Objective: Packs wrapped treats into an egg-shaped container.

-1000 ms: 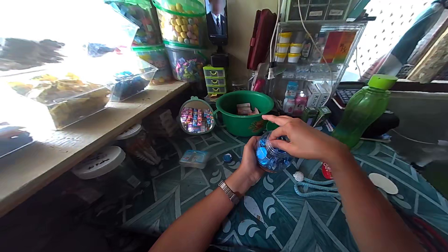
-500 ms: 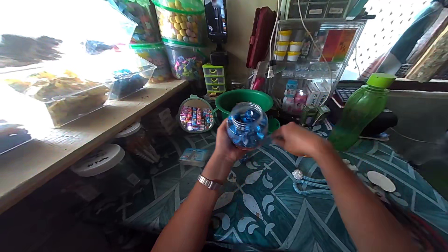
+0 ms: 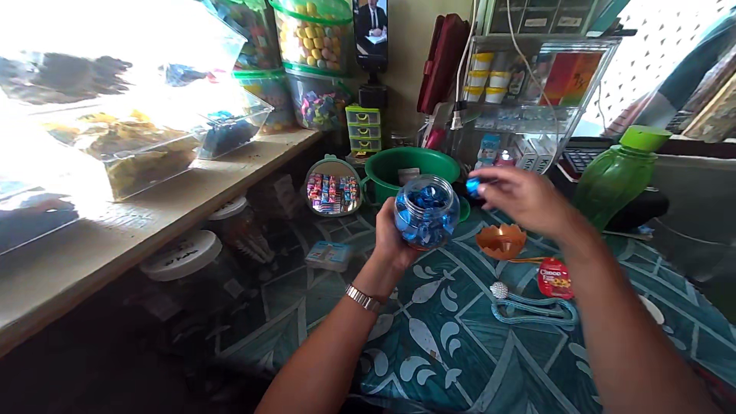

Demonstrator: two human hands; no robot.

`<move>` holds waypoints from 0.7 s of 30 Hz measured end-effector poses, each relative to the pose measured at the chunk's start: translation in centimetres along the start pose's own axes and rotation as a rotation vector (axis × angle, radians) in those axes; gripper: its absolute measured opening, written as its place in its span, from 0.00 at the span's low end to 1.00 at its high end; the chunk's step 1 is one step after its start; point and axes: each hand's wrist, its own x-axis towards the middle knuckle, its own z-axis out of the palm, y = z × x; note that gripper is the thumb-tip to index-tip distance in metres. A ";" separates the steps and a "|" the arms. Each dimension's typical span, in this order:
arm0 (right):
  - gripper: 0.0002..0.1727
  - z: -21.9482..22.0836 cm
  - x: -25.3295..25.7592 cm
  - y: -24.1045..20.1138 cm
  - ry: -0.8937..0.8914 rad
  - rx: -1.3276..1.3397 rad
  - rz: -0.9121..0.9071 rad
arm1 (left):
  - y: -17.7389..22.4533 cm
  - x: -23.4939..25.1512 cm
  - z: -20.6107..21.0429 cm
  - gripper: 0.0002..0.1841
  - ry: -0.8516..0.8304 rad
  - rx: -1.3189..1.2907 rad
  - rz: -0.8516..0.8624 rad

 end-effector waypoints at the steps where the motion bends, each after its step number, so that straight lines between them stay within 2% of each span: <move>1: 0.18 -1.0 -0.5 -0.9 0.049 0.056 -0.036 | -0.4 0.0 0.1 0.28 0.004 0.008 -0.017; 4: 0.21 -1.4 -1.6 -3.2 0.068 0.110 -0.151 | -1.6 -0.1 0.4 0.25 0.023 0.025 -0.071; 7: 0.23 0.2 -1.9 -3.8 0.012 -0.016 -0.205 | -2.7 -0.3 0.3 0.24 0.021 0.052 -0.113; 10: 0.15 1.1 -1.7 -3.6 -0.019 -0.156 -0.180 | -3.3 -0.2 0.2 0.25 0.048 0.074 -0.159; 13: 0.17 1.3 -1.5 -3.3 -0.056 -0.244 -0.181 | -3.8 0.1 0.1 0.26 0.053 0.061 -0.189; 15: 0.17 1.5 -1.4 -3.7 -0.094 -0.282 -0.113 | -4.0 0.0 0.3 0.25 0.062 0.063 -0.214; 21: 0.09 1.7 -1.3 -4.3 -0.244 -0.372 0.002 | -4.4 -0.3 0.4 0.26 0.090 0.100 -0.302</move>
